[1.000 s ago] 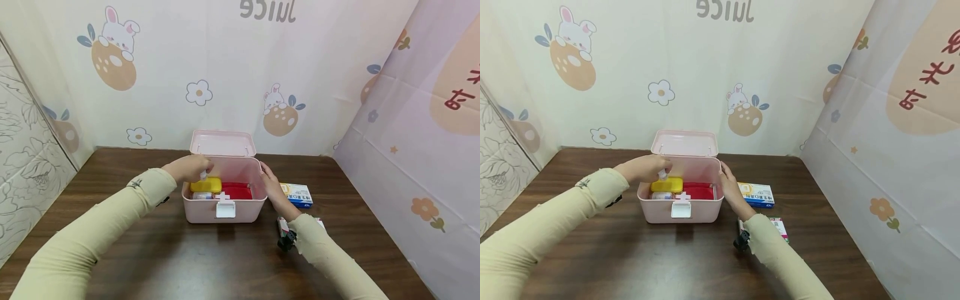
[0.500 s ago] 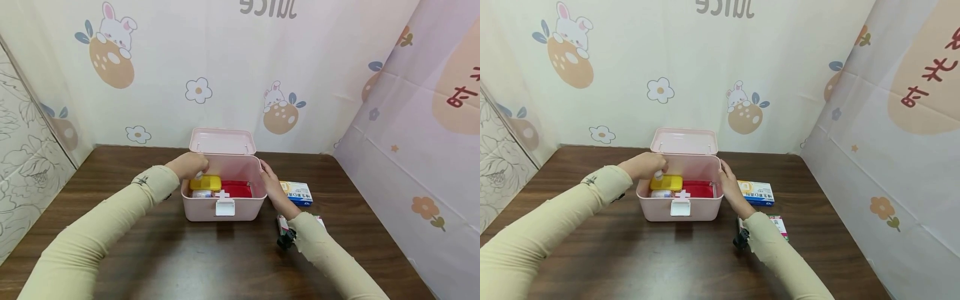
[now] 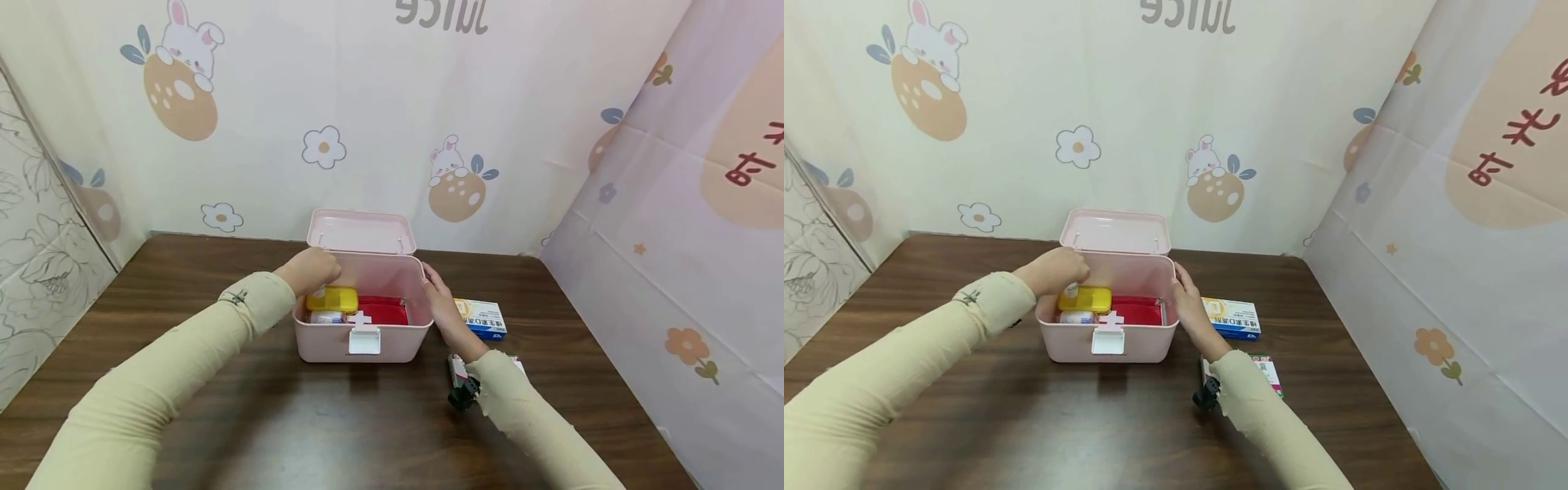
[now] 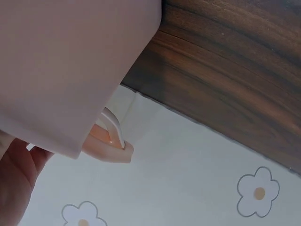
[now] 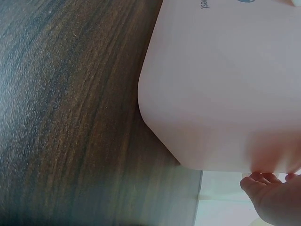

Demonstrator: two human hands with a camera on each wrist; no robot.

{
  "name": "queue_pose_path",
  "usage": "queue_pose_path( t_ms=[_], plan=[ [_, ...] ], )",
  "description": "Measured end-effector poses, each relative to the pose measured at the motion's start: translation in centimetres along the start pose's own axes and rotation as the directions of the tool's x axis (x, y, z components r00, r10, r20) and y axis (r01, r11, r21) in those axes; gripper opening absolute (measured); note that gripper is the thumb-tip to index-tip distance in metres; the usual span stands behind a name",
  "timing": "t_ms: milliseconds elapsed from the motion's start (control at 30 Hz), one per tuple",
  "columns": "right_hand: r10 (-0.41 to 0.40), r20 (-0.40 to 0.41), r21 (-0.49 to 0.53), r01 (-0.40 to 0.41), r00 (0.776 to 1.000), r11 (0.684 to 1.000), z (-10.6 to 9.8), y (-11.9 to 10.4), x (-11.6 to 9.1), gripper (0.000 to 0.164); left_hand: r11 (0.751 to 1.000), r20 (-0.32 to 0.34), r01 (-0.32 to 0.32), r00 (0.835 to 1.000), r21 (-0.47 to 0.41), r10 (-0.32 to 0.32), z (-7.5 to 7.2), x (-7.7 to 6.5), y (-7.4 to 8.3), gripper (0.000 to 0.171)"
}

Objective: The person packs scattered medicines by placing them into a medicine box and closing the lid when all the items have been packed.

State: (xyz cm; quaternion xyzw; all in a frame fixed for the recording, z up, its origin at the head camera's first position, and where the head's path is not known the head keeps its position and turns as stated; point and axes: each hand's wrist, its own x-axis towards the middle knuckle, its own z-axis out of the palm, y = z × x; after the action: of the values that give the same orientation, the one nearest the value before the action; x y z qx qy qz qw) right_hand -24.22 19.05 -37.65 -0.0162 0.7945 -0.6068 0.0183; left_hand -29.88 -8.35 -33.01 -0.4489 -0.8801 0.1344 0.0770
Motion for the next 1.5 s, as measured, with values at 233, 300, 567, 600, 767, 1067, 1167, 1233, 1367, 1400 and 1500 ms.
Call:
queue_pose_path(
  t_ms=[233, 300, 567, 600, 767, 1067, 1167, 1233, 1367, 1400, 1500],
  plan=[
    [-0.006, 0.008, 0.022, 0.005, 1.000, 1.000, 0.0, -0.1, 0.0, 0.053, 0.990, 0.019, -0.005, 1.000, 0.141, 0.002, 0.1, 0.1, 0.4, 0.031],
    [-0.005, 0.008, 0.023, 0.005, 1.000, 1.000, 0.0, -0.2, 0.0, 0.053, 0.989, 0.037, -0.006, 0.999, 0.147, 0.000, 0.1, 0.1, 0.4, 0.032],
    [-0.027, 0.001, -0.002, 0.027, 1.000, 1.000, 0.1, 0.1, 0.0, 0.052, 0.987, 0.087, 0.001, 0.996, 0.159, -0.015, 0.0, 0.2, 0.6, 0.033],
    [-0.027, 0.000, -0.003, 0.027, 1.000, 1.000, 0.1, 0.1, 0.1, 0.052, 0.988, 0.085, 0.006, 0.996, 0.153, -0.019, 0.0, 0.2, 0.6, 0.031],
    [-0.018, 0.006, 0.001, 0.018, 1.000, 1.000, 0.1, 0.1, 0.0, 0.052, 0.995, 0.027, 0.012, 1.000, 0.094, -0.015, -0.2, -0.2, 0.3, 0.039],
    [-0.016, 0.011, 0.005, 0.016, 1.000, 1.000, 0.0, 0.0, -0.1, 0.052, 0.980, -0.130, 0.108, 0.983, -0.170, -0.131, -1.1, -2.5, 0.2, 0.023],
    [-0.006, 0.011, 0.002, 0.006, 1.000, 1.000, 0.0, 0.0, -0.2, 0.052, 0.940, -0.154, 0.183, 0.960, -0.287, -0.234, -0.7, -3.5, 0.5, 0.041],
    [0.001, 0.010, -0.004, -0.001, 1.000, 1.000, -0.1, 0.0, -0.2, 0.053, 0.885, -0.144, 0.241, 0.936, -0.398, -0.320, -0.1, -4.2, 0.9, 0.056],
    [-0.021, 0.012, -0.007, 0.021, 1.000, 1.000, -0.2, 0.1, -0.1, 0.053, 0.659, -0.070, 0.314, 0.870, -0.684, -0.488, 1.1, -5.4, 1.7, 0.070],
    [-0.030, 0.010, -0.004, 0.030, 0.999, 1.000, -0.2, 0.1, 0.0, 0.052, 0.587, -0.046, 0.318, 0.853, -0.745, -0.520, 1.4, -5.6, 1.9, 0.070],
    [-0.057, 0.002, 0.005, 0.057, 0.998, 0.998, -0.2, 0.1, 0.0, 0.051, 0.378, 0.028, 0.309, 0.805, -0.873, -0.593, 2.3, -6.0, 2.6, 0.068]
  ],
)
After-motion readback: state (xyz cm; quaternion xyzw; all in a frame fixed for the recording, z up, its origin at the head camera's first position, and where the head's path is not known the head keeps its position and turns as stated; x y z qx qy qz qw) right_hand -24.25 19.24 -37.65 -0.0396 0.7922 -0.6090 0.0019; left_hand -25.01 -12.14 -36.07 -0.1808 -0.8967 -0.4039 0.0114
